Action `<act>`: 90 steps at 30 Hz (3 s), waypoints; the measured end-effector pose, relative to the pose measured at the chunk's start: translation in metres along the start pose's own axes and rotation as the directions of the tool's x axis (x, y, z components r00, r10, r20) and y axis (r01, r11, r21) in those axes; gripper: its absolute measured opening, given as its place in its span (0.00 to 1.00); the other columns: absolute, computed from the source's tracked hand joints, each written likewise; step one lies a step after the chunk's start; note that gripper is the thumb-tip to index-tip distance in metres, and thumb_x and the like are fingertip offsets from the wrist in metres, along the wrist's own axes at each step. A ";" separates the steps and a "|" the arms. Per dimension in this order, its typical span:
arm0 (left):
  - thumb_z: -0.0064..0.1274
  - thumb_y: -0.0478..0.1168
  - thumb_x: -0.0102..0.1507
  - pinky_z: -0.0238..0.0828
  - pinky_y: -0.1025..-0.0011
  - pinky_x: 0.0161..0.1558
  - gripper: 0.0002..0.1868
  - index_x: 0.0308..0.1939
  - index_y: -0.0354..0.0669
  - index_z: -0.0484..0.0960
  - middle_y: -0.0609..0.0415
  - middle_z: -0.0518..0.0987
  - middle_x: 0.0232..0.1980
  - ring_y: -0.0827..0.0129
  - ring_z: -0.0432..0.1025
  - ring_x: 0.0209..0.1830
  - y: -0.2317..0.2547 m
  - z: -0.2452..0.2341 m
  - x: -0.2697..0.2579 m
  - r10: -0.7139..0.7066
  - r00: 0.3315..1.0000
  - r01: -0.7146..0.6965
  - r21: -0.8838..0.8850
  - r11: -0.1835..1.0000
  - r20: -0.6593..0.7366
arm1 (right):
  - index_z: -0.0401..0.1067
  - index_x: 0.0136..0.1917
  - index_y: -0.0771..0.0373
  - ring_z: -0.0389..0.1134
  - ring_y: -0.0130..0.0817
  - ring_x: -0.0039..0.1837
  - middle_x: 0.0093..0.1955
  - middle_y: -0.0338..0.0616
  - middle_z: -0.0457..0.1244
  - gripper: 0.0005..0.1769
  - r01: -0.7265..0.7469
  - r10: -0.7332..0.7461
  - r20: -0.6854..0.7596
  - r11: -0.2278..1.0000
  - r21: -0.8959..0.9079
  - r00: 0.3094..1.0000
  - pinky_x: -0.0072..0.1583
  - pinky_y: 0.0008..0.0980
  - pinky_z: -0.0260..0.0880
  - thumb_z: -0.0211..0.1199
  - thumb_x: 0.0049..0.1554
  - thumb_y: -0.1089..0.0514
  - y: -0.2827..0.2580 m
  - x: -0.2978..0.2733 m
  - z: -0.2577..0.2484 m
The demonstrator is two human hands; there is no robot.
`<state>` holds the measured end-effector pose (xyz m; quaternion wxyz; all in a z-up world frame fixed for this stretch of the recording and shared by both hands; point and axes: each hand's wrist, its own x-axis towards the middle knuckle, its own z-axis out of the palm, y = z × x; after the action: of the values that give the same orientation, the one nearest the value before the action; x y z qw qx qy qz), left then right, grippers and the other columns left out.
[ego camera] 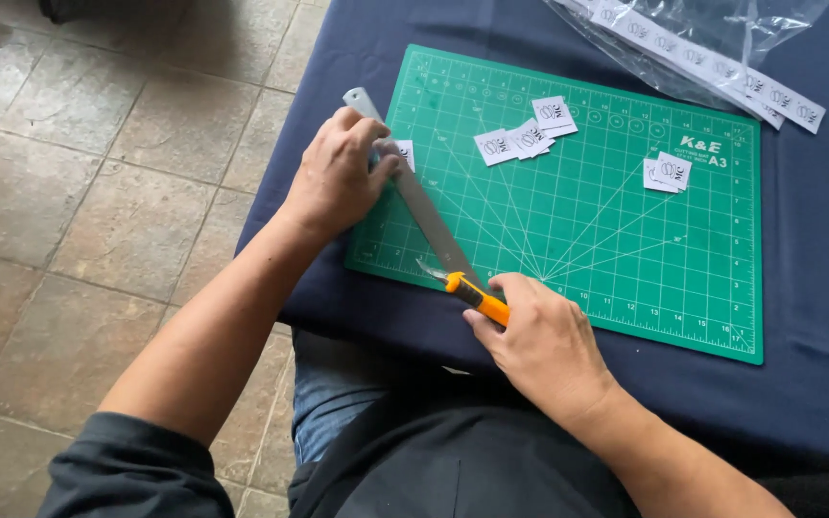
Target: Using a utility knife and a metal ruler to cut printed labels on a green cutting mat.
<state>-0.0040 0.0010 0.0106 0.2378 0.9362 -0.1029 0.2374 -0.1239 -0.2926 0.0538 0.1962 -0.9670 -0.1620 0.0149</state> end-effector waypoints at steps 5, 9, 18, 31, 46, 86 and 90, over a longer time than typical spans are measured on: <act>0.62 0.37 0.65 0.78 0.52 0.45 0.11 0.51 0.46 0.81 0.51 0.75 0.44 0.48 0.78 0.45 -0.011 -0.008 0.007 -0.016 0.998 0.015 -0.023 1.000 -0.058 | 0.80 0.45 0.45 0.75 0.50 0.48 0.36 0.43 0.70 0.11 -0.120 0.111 0.074 0.984 0.131 0.991 0.48 0.46 0.75 0.69 0.52 0.41 0.028 0.014 -0.003; 0.59 0.36 0.65 0.78 0.60 0.48 0.10 0.50 0.51 0.82 0.56 0.77 0.50 0.56 0.78 0.50 -0.024 0.006 0.011 0.132 0.991 -0.132 0.028 0.991 -0.005 | 0.77 0.44 0.69 0.63 0.35 0.27 0.24 0.47 0.61 0.08 -0.229 0.206 0.111 0.743 0.629 0.972 0.30 0.33 0.62 0.69 0.56 0.61 0.044 0.028 -0.016; 0.58 0.44 0.61 0.70 0.62 0.43 0.13 0.50 0.52 0.82 0.56 0.76 0.43 0.57 0.74 0.45 0.018 -0.004 -0.006 0.301 0.936 -0.344 0.296 0.891 0.183 | 0.71 0.50 0.80 0.64 0.40 0.23 0.25 0.53 0.59 0.13 -0.174 0.274 0.058 0.420 0.891 0.960 0.28 0.35 0.65 0.71 0.58 0.67 0.072 0.031 -0.018; 0.64 0.45 0.64 0.71 0.58 0.47 0.15 0.53 0.53 0.83 0.54 0.77 0.48 0.53 0.73 0.49 0.017 -0.009 -0.003 0.306 0.932 -0.329 0.099 0.939 0.194 | 0.72 0.49 0.81 0.63 0.39 0.23 0.25 0.53 0.58 0.13 -0.175 0.272 0.073 0.371 0.912 0.959 0.28 0.35 0.66 0.71 0.58 0.66 0.065 0.030 -0.020; 0.62 0.48 0.65 0.64 0.51 0.65 0.12 0.51 0.56 0.85 0.58 0.77 0.64 0.53 0.66 0.71 0.002 -0.011 -0.010 0.283 0.938 -0.294 0.025 0.956 0.200 | 0.73 0.51 0.81 0.68 0.42 0.27 0.28 0.59 0.63 0.14 -0.181 0.246 0.095 0.353 0.918 0.964 0.31 0.39 0.75 0.70 0.59 0.65 0.067 0.029 -0.015; 0.67 0.41 0.64 0.72 0.58 0.53 0.12 0.42 0.35 0.84 0.46 0.78 0.49 0.52 0.71 0.48 0.032 0.004 -0.009 0.319 0.948 -0.317 -0.053 0.947 0.026 | 0.62 0.78 0.48 0.74 0.58 0.44 0.44 0.41 0.72 0.43 0.085 -0.046 0.193 0.976 -0.200 0.980 0.42 0.61 0.73 0.67 0.52 0.37 -0.011 -0.013 -0.013; 0.69 0.44 0.64 0.71 0.58 0.51 0.17 0.47 0.35 0.83 0.44 0.78 0.51 0.52 0.70 0.48 0.033 0.001 -0.010 0.308 0.949 -0.304 -0.067 0.950 0.062 | 0.65 0.76 0.49 0.74 0.54 0.43 0.43 0.40 0.72 0.42 0.104 -0.075 0.160 0.978 -0.183 0.984 0.40 0.59 0.74 0.68 0.51 0.39 -0.008 -0.014 -0.012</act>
<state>-0.0222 -0.0269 0.0183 0.2206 0.9097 -0.2621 0.2346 -0.1387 -0.2943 0.0672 0.0901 -0.9691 -0.2206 0.0642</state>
